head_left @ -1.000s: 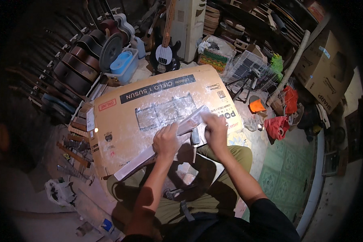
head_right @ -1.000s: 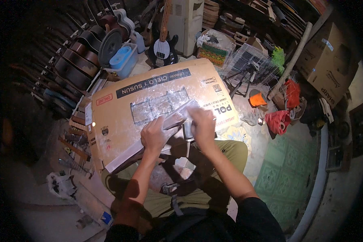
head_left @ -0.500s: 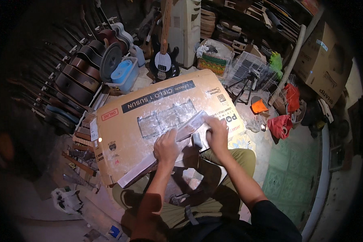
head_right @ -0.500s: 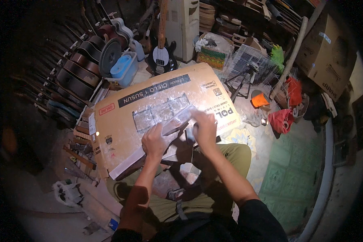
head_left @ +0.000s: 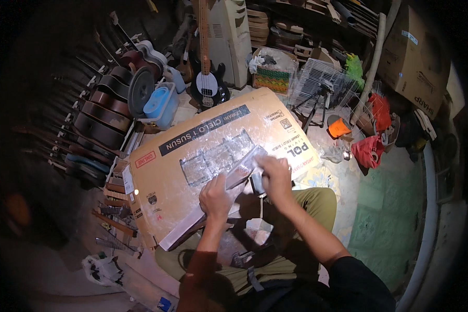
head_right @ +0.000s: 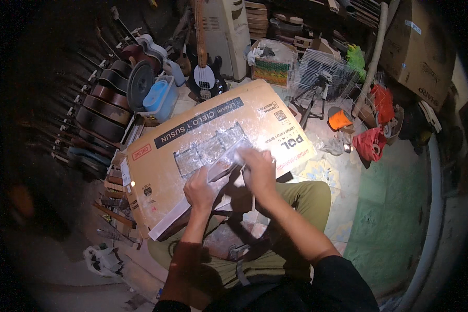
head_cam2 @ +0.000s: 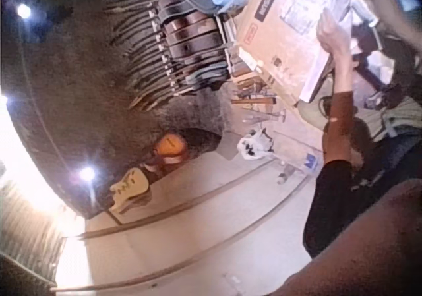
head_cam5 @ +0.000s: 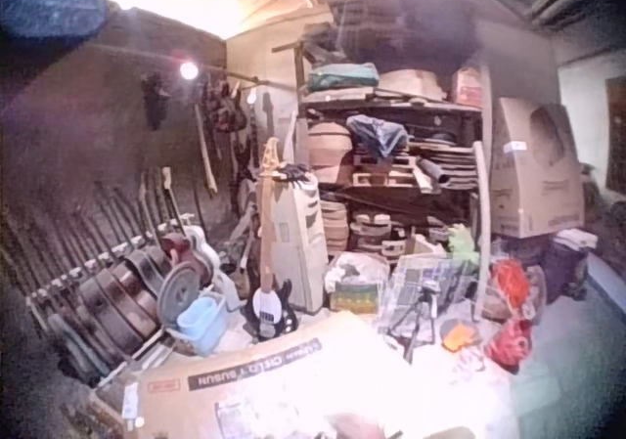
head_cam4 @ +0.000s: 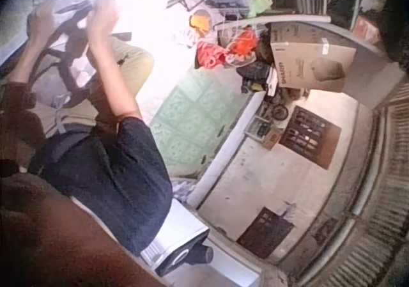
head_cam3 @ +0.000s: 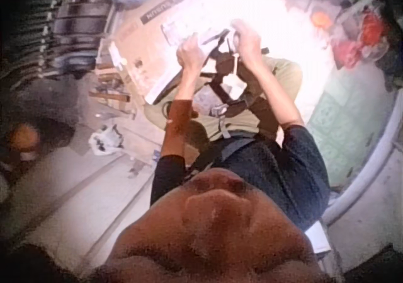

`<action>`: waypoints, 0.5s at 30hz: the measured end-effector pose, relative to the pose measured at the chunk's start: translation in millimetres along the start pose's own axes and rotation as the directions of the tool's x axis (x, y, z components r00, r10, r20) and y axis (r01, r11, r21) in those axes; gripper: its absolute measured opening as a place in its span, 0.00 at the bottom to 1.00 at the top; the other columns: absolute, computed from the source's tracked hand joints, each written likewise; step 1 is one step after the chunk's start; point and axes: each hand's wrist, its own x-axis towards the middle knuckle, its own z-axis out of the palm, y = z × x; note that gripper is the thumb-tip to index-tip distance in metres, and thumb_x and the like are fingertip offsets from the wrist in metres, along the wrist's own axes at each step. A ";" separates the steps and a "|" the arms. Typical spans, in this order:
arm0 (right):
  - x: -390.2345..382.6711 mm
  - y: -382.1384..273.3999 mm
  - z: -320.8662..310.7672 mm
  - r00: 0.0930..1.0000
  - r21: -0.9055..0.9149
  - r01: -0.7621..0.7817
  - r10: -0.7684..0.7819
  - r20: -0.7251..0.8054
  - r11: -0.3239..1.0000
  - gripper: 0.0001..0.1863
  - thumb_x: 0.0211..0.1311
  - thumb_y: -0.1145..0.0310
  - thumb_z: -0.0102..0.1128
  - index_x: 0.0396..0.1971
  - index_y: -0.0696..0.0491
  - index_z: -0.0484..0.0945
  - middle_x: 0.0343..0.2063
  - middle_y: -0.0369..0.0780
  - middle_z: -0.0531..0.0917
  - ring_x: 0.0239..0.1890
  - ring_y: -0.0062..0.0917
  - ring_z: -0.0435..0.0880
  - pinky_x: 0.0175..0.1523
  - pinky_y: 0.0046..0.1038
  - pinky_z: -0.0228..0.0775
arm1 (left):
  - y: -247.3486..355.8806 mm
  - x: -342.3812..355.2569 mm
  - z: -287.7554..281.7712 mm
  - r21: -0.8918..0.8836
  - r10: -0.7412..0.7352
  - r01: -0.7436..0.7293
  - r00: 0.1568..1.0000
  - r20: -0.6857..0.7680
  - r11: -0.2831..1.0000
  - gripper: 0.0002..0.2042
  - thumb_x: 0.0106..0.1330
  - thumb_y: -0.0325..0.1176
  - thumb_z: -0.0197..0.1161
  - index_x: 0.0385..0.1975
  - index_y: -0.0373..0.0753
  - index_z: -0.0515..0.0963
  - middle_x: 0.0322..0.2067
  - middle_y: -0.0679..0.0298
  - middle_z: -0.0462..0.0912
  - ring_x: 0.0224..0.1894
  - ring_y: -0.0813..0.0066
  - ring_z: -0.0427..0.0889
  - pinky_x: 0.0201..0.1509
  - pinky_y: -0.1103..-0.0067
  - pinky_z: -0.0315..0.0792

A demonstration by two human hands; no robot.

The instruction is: The person sands the surface of a wooden instrument body with a small block, turning the object over to sand different sides.

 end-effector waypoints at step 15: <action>-8.1 -12.4 1.0 0.996 -0.070 -0.064 0.067 0.053 0.996 0.26 0.49 0.82 0.57 0.50 0.49 0.84 0.50 0.40 0.86 0.44 0.40 0.78 0.50 0.37 0.69 | -13.6 -4.1 5.2 0.115 -0.006 -0.004 0.997 0.080 0.993 0.10 0.55 0.23 0.61 0.38 0.38 0.80 0.29 0.55 0.82 0.32 0.49 0.83 0.35 0.60 0.75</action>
